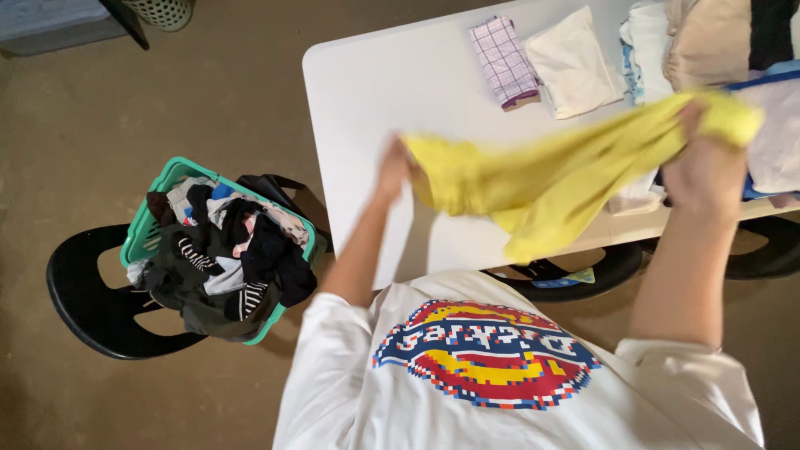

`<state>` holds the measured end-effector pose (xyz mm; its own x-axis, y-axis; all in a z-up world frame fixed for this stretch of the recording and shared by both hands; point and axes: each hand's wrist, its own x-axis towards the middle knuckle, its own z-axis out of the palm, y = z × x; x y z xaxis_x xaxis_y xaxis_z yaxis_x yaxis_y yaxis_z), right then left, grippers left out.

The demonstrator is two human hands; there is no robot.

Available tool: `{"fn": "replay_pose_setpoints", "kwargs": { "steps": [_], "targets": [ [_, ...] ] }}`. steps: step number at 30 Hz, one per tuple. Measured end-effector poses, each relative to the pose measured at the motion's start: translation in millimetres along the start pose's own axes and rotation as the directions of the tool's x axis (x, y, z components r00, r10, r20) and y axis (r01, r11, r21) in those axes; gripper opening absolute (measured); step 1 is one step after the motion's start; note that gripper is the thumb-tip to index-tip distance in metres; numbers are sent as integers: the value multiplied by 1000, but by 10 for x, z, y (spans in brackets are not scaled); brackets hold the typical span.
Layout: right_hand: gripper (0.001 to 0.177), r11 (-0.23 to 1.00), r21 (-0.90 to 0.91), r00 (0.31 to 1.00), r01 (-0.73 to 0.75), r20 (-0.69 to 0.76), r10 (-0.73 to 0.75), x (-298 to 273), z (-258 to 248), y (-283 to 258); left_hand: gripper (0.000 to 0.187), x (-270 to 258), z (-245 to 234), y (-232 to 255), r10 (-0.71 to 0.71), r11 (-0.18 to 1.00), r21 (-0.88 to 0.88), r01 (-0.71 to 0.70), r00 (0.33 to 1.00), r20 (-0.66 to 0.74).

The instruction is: The person folds various clothing items from a laundry basket onto a white table. They handle a pink shirt, a yellow shirt, striped socks, and dark pants, folding each item by hand and stacking them on the table.

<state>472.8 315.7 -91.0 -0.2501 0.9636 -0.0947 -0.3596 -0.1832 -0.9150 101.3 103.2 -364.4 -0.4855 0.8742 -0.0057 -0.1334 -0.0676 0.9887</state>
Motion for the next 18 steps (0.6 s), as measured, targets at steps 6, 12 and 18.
{"fn": "replay_pose_setpoints", "kwargs": {
  "steps": [6,12,18],
  "targets": [
    [54,980,190,977,60,192,-97,505,-275,-387,18,654,-313,2277,334,853,-312,-419,897,-290],
    [43,1000,27,1000,16,-2,-16,725,-1150,260,11,-233,-547,2963,547,762,518,-389,814,-194],
    [20,418,-906,813,-65,195,549,169,-1381,898,21,-1205,-1021,1667,17,614,782,108,989,-150]
  ]
}}
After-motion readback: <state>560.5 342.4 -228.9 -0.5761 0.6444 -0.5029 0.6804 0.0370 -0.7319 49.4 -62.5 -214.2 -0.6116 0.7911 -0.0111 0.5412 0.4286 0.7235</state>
